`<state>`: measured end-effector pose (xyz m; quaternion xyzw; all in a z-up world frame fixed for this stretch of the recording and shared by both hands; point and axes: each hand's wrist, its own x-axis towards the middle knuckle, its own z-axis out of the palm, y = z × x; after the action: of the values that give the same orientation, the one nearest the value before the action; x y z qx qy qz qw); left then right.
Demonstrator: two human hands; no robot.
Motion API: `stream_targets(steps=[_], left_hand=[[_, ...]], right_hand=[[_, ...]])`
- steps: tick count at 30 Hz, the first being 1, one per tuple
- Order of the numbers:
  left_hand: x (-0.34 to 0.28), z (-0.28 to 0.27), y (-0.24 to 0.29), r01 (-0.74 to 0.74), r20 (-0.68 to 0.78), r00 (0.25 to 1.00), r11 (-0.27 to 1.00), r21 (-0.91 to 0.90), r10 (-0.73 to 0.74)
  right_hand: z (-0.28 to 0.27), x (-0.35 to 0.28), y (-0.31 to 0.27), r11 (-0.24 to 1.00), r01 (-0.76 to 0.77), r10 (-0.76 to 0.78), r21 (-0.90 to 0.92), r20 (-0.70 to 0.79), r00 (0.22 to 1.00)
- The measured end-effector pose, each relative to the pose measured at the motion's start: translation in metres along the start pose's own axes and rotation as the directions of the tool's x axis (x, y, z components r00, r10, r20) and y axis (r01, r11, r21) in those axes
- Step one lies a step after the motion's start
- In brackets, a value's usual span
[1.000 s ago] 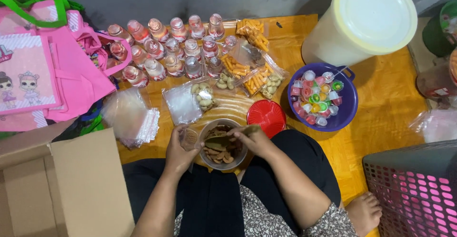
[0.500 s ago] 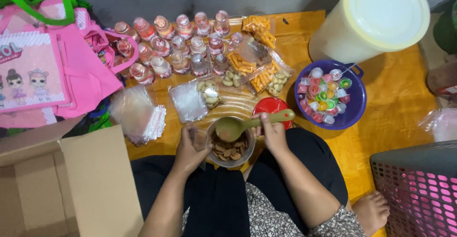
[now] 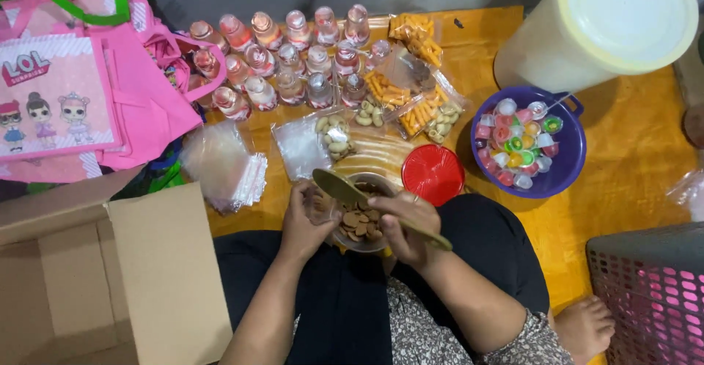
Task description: Packing cookies into small plastic bags using a large scoop.
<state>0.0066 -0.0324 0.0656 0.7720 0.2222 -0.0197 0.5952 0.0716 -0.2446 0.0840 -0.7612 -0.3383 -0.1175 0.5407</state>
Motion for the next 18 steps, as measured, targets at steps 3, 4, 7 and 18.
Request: stream_targets(steps=[3, 4, 7, 18], left_hand=[[-0.001, -0.001, -0.011, 0.037, 0.007, 0.999, 0.999, 0.014, -0.038], [0.008, -0.002, -0.014, 0.038, 0.012, 0.999, 0.999, 0.017, -0.038], [0.006, -0.001, -0.018, 0.032, -0.062, 0.998, 0.999, -0.012, -0.033], [0.011, -0.009, -0.013, 0.137, -0.081, 0.986, 0.983, -0.119, -0.147]], right_hand=[[-0.004, -0.014, 0.035, 0.998, -0.035, 0.033, -0.047, -0.057, 0.998], [-0.011, -0.002, 0.030, 0.998, -0.040, 0.037, -0.049, -0.061, 0.997], [-0.031, 0.007, 0.020, 0.975, -0.209, 0.213, -0.070, 0.065, 0.975], [-0.019, -0.011, 0.066, 0.914, -0.406, 0.354, 0.018, 0.455, 0.817]])
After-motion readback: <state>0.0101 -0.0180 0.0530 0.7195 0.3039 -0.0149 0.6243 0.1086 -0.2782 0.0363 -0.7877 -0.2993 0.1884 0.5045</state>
